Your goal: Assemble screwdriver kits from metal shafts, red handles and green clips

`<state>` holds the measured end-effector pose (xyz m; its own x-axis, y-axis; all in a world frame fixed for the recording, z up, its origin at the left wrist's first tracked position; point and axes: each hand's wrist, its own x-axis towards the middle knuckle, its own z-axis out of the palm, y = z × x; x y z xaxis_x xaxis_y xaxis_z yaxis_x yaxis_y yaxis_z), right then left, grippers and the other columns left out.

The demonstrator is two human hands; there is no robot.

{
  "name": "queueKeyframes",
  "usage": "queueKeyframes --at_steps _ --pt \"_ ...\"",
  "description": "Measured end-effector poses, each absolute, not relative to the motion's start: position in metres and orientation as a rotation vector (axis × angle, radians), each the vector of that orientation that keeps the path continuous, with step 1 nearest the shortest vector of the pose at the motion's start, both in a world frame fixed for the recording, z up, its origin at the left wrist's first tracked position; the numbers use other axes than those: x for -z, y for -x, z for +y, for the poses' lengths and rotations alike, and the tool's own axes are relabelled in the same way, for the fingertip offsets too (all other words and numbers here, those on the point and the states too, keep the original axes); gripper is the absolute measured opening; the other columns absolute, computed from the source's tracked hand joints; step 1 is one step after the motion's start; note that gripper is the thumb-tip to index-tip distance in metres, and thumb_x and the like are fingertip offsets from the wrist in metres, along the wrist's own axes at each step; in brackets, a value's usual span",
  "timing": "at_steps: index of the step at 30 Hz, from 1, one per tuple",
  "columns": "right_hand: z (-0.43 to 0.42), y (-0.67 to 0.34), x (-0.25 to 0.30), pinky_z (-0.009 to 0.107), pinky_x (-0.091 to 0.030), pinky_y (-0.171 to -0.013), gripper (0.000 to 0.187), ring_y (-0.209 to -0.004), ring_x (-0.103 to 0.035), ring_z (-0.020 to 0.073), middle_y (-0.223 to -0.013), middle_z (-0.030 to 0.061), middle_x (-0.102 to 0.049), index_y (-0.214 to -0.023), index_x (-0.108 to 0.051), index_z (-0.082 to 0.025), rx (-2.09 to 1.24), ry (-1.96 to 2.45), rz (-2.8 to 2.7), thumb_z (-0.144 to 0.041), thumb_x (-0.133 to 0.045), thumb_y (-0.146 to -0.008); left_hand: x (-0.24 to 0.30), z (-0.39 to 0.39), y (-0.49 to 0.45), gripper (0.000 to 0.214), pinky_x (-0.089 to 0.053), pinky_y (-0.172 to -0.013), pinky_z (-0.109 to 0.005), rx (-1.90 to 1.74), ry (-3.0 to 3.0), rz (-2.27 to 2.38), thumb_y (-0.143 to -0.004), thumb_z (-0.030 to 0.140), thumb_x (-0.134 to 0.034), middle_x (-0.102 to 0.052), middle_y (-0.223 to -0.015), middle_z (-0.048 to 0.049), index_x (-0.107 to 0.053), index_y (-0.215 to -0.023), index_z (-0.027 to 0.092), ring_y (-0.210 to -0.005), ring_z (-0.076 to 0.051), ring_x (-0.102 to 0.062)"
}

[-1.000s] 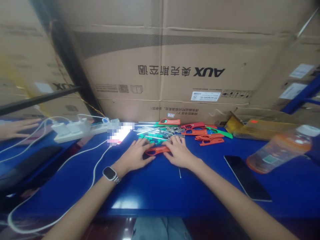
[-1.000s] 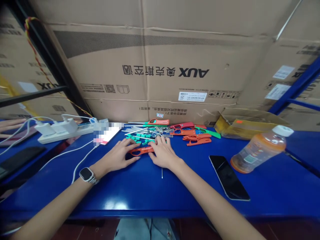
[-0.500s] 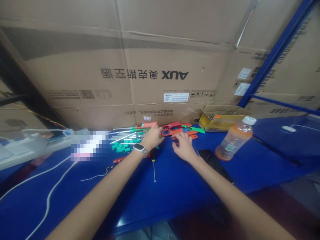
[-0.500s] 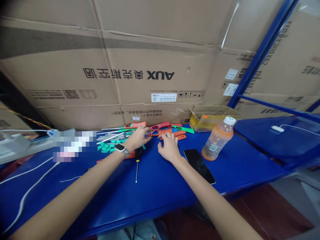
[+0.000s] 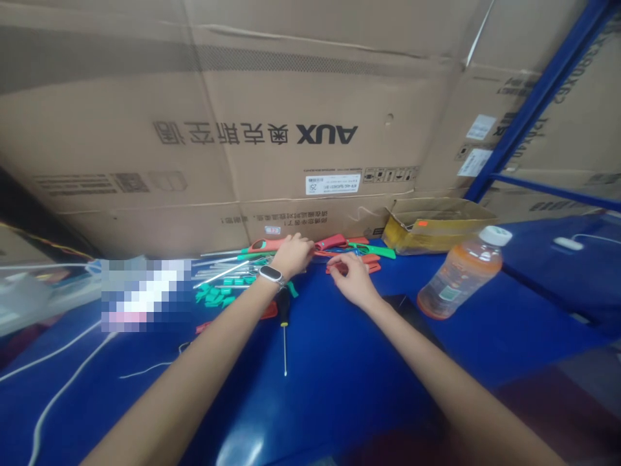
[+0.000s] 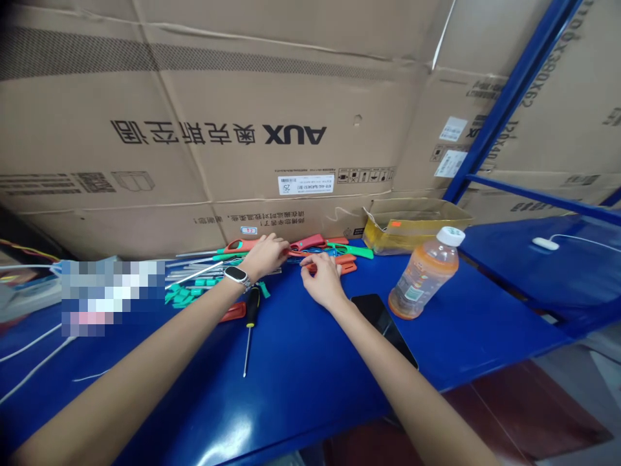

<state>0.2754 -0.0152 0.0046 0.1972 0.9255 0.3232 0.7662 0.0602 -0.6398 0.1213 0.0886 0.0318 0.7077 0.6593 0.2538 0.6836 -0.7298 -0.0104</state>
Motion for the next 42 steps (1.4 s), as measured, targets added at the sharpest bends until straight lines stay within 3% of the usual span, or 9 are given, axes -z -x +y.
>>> queueKeyframes --at_steps 4,9,12,15,20,24,28,34,42 --pt "-0.018 -0.27 -0.013 0.043 -0.036 -0.095 0.018 -0.109 -0.051 0.0282 -0.108 0.0077 -0.062 -0.098 -0.068 -0.023 -0.154 1.68 -1.624 -0.023 -0.055 -0.085 -0.048 0.078 -0.101 0.028 -0.041 -0.089 -0.042 0.346 2.801 -1.093 -0.097 0.021 -0.043 -0.07 -0.091 -0.014 -0.07 -0.099 0.016 -0.097 -0.029 -0.057" --pt "-0.022 -0.248 -0.023 0.043 -0.035 -0.097 0.043 -0.12 -0.043 0.0303 -0.129 0.0124 -0.051 -0.127 -0.055 -0.021 0.121 1.564 -1.734 -0.024 -0.056 -0.085 -0.058 0.051 -0.041 0.028 -0.045 -0.089 -0.038 0.572 2.893 -1.043 -0.099 0.027 -0.045 -0.071 -0.102 -0.0093 -0.07 -0.11 0.022 -0.101 -0.025 -0.059" --pt "-0.021 -0.229 -0.027 0.044 -0.031 -0.1 0.034 -0.123 -0.045 0.0288 -0.128 0.0107 -0.057 -0.12 -0.059 -0.022 0.095 1.475 -1.894 -0.021 -0.053 -0.086 -0.053 0.031 -0.001 0.029 -0.048 -0.086 -0.036 0.678 2.996 -1.035 -0.1 0.031 -0.045 -0.072 -0.102 -0.007 -0.069 -0.113 0.023 -0.098 -0.024 -0.06" --pt "-0.017 -0.21 -0.026 0.041 -0.034 -0.097 0.028 -0.113 -0.056 0.0246 -0.117 0.0076 -0.067 -0.112 -0.065 -0.022 -0.064 1.386 -2.077 -0.018 -0.046 -0.092 -0.045 0.014 0.031 0.03 -0.049 -0.081 -0.036 0.73 2.96 -1.204 -0.1 0.034 -0.045 -0.072 -0.096 -0.007 -0.069 -0.115 0.022 -0.093 -0.024 -0.06" --pt "-0.016 -0.191 -0.017 0.036 -0.042 -0.094 0.037 -0.111 -0.06 0.022 -0.121 0.0082 -0.066 -0.123 -0.064 -0.021 -0.171 1.362 -2.122 -0.016 -0.04 -0.095 -0.028 -0.003 0.069 0.038 -0.047 -0.091 -0.042 0.911 2.744 -1.461 -0.095 0.039 -0.053 -0.066 -0.11 -0.0094 -0.057 -0.128 0.019 -0.104 -0.026 -0.058" --pt "-0.028 -0.195 -0.007 0.039 -0.045 -0.093 0.041 -0.113 -0.06 0.0254 -0.126 0.0116 -0.062 -0.133 -0.056 -0.018 -0.161 1.584 -1.998 -0.021 -0.034 -0.098 -0.014 -0.012 0.079 0.026 -0.049 -0.089 -0.04 1.017 2.794 -1.447 -0.093 0.04 -0.057 -0.063 -0.104 -0.0067 -0.061 -0.109 0.02 -0.098 -0.023 -0.058" --pt "-0.045 -0.197 -0.001 0.041 -0.048 -0.083 0.049 -0.102 -0.066 0.0299 -0.13 0.0175 -0.059 -0.145 -0.044 -0.016 -0.102 1.911 -1.905 -0.024 -0.028 -0.099 -0.008 -0.018 0.066 0.024 -0.048 -0.089 -0.04 0.85 2.991 -1.301 -0.089 0.044 -0.064 -0.062 -0.103 -0.0049 -0.063 -0.1 0.022 -0.099 -0.024 -0.058" --pt "-0.063 -0.192 0.001 0.037 -0.048 -0.075 0.05 -0.088 -0.07 0.0274 -0.125 0.0183 -0.061 -0.144 -0.046 -0.017 0.073 2.046 -1.976 -0.019 -0.036 -0.094 -0.006 -0.018 0.048 0.022 -0.047 -0.088 -0.04 0.687 3.058 -1.192 -0.089 0.04 -0.064 -0.062 -0.104 -0.0052 -0.064 -0.102 0.023 -0.099 -0.024 -0.056" --pt "-0.073 -0.198 -0.003 0.034 -0.043 -0.061 0.056 -0.071 -0.068 0.024 -0.122 0.0137 -0.057 -0.136 -0.051 -0.023 0.102 1.994 -2.061 -0.043 -0.055 -0.085 -0.013 -0.003 0.046 0.023 -0.048 -0.085 -0.04 0.634 3.054 -1.146 -0.088 0.042 -0.063 -0.064 -0.1 -0.0064 -0.067 -0.099 0.022 -0.094 -0.025 -0.06"
